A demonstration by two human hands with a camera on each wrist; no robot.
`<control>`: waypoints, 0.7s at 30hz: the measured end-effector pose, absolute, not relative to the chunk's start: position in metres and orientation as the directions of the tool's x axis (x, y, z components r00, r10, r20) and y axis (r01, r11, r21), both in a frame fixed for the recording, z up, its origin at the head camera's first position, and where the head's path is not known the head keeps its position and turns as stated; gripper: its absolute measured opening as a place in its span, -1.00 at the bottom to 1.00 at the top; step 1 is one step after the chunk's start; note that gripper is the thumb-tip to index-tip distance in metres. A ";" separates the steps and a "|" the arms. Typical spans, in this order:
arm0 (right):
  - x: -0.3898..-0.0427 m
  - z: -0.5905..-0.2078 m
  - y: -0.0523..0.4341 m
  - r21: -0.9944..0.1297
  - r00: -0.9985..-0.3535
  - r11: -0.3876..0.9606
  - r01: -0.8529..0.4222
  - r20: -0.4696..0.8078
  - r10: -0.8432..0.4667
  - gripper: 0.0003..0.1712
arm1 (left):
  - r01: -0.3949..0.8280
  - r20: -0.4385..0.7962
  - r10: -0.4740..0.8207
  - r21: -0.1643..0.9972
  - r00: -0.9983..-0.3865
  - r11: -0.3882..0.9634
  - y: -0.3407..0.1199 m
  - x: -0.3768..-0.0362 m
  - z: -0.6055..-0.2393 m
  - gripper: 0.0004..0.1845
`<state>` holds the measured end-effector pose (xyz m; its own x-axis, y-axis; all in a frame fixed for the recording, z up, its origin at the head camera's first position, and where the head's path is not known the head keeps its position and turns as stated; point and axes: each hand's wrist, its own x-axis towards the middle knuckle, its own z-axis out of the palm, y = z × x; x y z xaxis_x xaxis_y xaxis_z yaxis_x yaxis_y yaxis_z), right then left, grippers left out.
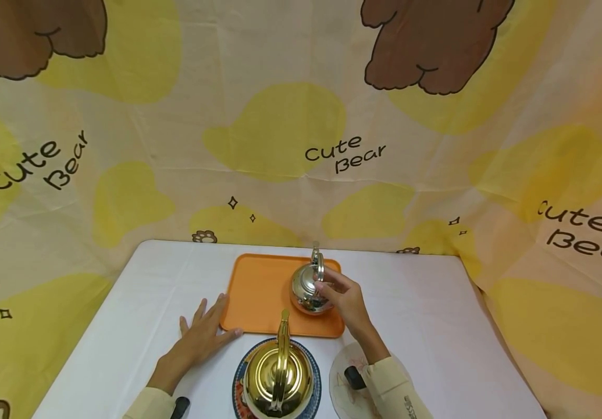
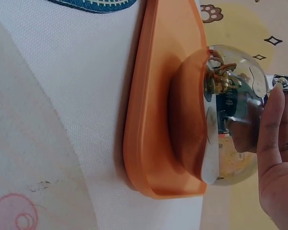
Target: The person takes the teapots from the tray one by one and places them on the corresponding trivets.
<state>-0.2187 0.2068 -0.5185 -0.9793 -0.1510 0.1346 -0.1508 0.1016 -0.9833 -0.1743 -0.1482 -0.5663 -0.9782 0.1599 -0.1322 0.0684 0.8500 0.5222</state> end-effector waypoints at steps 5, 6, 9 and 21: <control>-0.219 -0.518 0.206 -0.986 -0.981 0.090 -0.138 0.124 -0.151 -0.54 | 0.069 -0.133 0.162 0.529 -0.978 0.846 -0.148 -0.173 -0.565 0.10; -0.218 -0.518 0.206 -0.987 -0.982 0.087 -0.134 0.120 -0.148 -0.53 | 0.070 -0.131 0.163 0.530 -0.978 0.845 -0.148 -0.173 -0.565 0.10; -0.218 -0.519 0.206 -0.989 -0.984 0.084 -0.124 0.111 -0.143 -0.51 | 0.070 -0.131 0.164 0.532 -0.978 0.844 -0.148 -0.173 -0.565 0.09; -0.215 -0.520 0.207 -0.988 -0.980 0.054 -0.141 0.132 -0.148 -0.53 | 0.079 -0.114 0.165 0.539 -0.980 0.839 -0.148 -0.174 -0.565 0.09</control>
